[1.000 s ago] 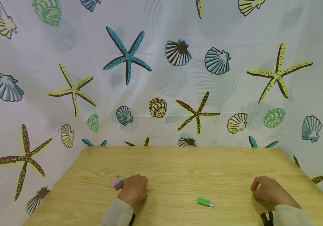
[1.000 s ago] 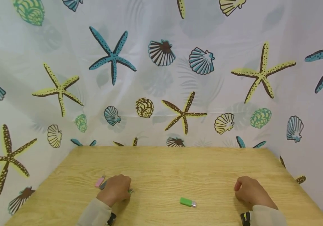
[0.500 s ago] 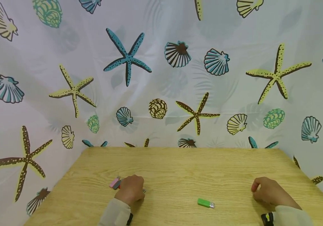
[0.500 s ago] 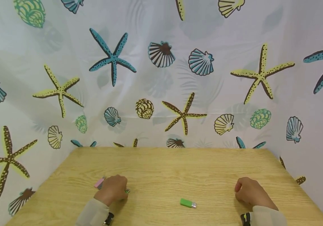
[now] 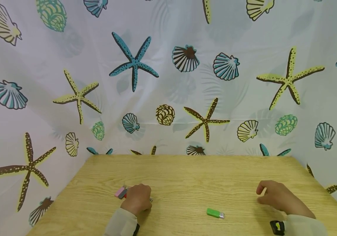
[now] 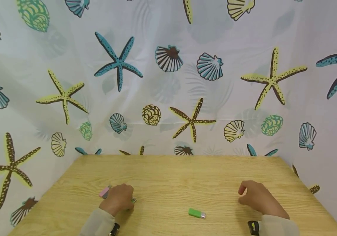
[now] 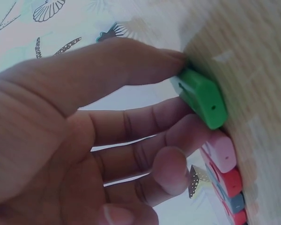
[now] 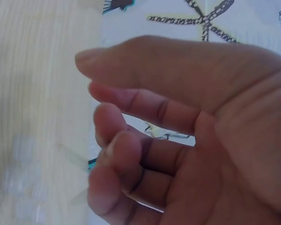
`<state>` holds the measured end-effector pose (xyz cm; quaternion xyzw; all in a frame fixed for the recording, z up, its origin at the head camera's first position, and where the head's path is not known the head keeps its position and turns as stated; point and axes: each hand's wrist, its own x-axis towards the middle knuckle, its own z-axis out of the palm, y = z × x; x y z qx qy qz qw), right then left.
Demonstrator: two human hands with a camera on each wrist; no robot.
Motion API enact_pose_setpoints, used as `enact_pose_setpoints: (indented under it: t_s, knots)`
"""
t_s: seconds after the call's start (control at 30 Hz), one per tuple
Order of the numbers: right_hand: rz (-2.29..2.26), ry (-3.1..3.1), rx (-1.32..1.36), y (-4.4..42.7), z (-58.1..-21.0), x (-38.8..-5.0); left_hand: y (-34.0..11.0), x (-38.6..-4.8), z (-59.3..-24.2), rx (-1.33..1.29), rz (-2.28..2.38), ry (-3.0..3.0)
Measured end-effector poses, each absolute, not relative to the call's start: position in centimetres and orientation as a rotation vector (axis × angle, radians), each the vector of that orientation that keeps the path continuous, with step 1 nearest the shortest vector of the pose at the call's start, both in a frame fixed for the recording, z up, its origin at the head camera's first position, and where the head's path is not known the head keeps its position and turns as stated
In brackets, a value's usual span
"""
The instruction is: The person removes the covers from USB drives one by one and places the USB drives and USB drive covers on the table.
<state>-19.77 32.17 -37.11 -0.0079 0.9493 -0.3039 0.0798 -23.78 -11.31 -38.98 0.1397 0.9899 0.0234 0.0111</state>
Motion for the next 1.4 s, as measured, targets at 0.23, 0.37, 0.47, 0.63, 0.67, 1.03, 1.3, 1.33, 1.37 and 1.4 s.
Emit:
enact_pose_setpoints:
  t_s: [0.23, 0.37, 0.47, 0.63, 0.67, 1.03, 1.3, 1.33, 1.37, 1.4]
  knots:
    - [-0.944, 2.784, -0.224, 28.9, -36.0, -19.2, -11.3, -23.8, -38.9, 0.437, 0.079, 3.09]
    - [-0.956, 2.739, -0.337, 26.9, -35.7, -18.9, -11.2, -23.8, -38.5, 0.447, 0.082, 3.095]
    - [-0.972, 2.696, -0.403, 25.7, -35.7, -18.9, -11.1, -23.7, -38.2, 0.463, 0.074, 3.095]
    - [-0.949, 2.663, -0.442, 24.2, -36.4, -19.0, -10.9, -23.7, -37.8, 0.501, 0.068, 3.071]
    - [-0.946, 2.659, -0.444, 23.9, -36.6, -19.1, -10.9, -23.7, -37.8, 0.513, 0.076, 3.065]
    - [-0.908, 2.661, -0.5, 22.4, -38.1, -19.7, -10.4, -22.8, -36.8, 0.757, 0.332, 2.992]
    - [-0.908, 2.641, -0.517, 22.2, -38.7, -19.7, -9.9, -22.1, -35.9, 0.83, 0.374, 2.919]
    - [-0.906, 2.641, -0.514, 22.1, -38.7, -19.7, -9.9, -22.1, -35.8, 0.837, 0.374, 2.916]
    - [-0.911, 2.639, -0.515, 22.1, -38.8, -19.7, -9.8, -22.0, -35.7, 0.846, 0.371, 2.915]
    - [-0.916, 2.635, -0.51, 22.1, -38.8, -19.7, -9.8, -21.9, -35.6, 0.855, 0.368, 2.915]
